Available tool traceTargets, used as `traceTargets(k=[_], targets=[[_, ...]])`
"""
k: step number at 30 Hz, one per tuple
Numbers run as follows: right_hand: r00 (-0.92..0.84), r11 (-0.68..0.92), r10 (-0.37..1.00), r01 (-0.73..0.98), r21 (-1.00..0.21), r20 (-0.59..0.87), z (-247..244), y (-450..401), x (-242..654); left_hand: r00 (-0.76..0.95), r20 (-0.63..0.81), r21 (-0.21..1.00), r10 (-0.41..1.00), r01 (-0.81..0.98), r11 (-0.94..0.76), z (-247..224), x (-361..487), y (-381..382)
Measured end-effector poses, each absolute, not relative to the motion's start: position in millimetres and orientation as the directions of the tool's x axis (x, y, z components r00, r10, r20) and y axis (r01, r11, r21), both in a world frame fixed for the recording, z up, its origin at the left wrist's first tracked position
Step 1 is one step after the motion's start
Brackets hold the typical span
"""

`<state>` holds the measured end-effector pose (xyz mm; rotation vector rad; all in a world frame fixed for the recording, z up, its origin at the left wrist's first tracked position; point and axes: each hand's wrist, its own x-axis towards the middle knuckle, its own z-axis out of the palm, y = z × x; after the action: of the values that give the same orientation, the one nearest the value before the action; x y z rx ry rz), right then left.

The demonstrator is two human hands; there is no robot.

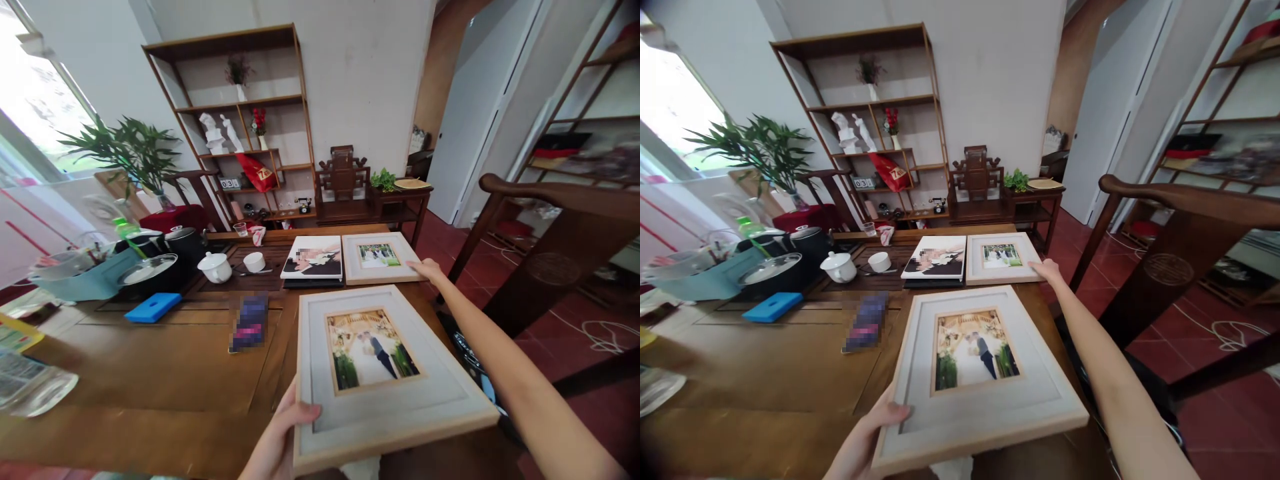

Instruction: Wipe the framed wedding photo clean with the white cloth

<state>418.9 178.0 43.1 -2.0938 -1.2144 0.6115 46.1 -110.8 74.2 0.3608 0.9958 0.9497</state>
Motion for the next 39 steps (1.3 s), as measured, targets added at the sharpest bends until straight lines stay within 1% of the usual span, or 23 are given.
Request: traceTargets(k=[4, 6, 8, 11, 14, 16, 17, 18, 20, 22, 24, 27, 30, 32, 36, 39], targets=[[0.513, -0.425, 0.853, 0.576, -0.699, -0.096, 36, 181, 425, 0.261, -0.547, 0.638, 0.795, -0.484, 0.598, 72, 57, -102], [0.543, -0.427, 0.837, 0.573, -0.699, -0.066, 43, 178, 432, 0.295, -0.547, 0.641, 0.783, -0.453, 0.619, 73, 62, -95], [0.573, -0.410, 0.819, 0.581, -0.703, -0.004, 57, 172, 439, 0.316, -0.539, 0.651, 0.781, -0.432, 0.624, 73, 67, -87], [0.605, -0.348, 0.782, 0.621, -0.703, 0.147, 88, 157, 450, 0.357, -0.523, 0.654, 0.774, -0.413, 0.633, 74, 76, -69], [0.603, -0.251, 0.724, 0.683, -0.686, 0.336, 124, 135, 460, 0.418, -0.507, 0.653, 0.754, -0.385, 0.652, 73, 88, -45], [0.583, -0.172, 0.656, 0.734, -0.657, 0.479, 145, 120, 467, 0.440, -0.506, 0.658, 0.742, -0.360, 0.662, 72, 98, -26], [0.576, -0.143, 0.625, 0.748, -0.648, 0.527, 155, 112, 472, 0.450, -0.493, 0.667, 0.744, -0.353, 0.656, 71, 103, -17], [0.578, -0.104, 0.579, 0.752, -0.651, 0.576, 162, 105, 476, 0.468, -0.476, 0.674, 0.745, -0.350, 0.650, 70, 108, -8], [0.615, -0.019, 0.480, 0.720, -0.694, 0.625, 174, 91, 484, 0.493, -0.423, 0.686, 0.761, -0.375, 0.624, 68, 117, 8], [0.685, 0.104, 0.398, 0.628, -0.771, 0.611, 181, 79, 489, 0.539, -0.357, 0.696, 0.763, -0.391, 0.602, 67, 125, 21], [0.745, 0.232, 0.373, 0.502, -0.833, 0.553, 185, 68, 492, 0.560, -0.316, 0.707, 0.766, -0.399, 0.584, 67, 133, 32], [0.796, 0.366, 0.379, 0.340, -0.866, 0.473, 187, 54, 492, 0.533, -0.347, 0.715, 0.771, -0.381, 0.586, 68, 142, 48], [0.821, 0.422, 0.397, 0.235, -0.876, 0.411, 185, 42, 491, 0.461, -0.443, 0.709, 0.769, -0.345, 0.615, 68, 150, 66], [0.824, 0.444, 0.403, 0.205, -0.872, 0.398, 183, 36, 490, 0.428, -0.480, 0.690, 0.766, -0.355, 0.631, 65, 155, 79], [0.819, 0.446, 0.395, 0.224, -0.866, 0.415, 178, 24, 491, 0.316, -0.521, 0.637, 0.793, -0.474, 0.608, 54, 163, 107], [0.821, 0.428, 0.386, 0.245, -0.870, 0.421, 174, 17, 493, 0.243, -0.524, 0.628, 0.816, -0.538, 0.563, 45, 167, 124]])
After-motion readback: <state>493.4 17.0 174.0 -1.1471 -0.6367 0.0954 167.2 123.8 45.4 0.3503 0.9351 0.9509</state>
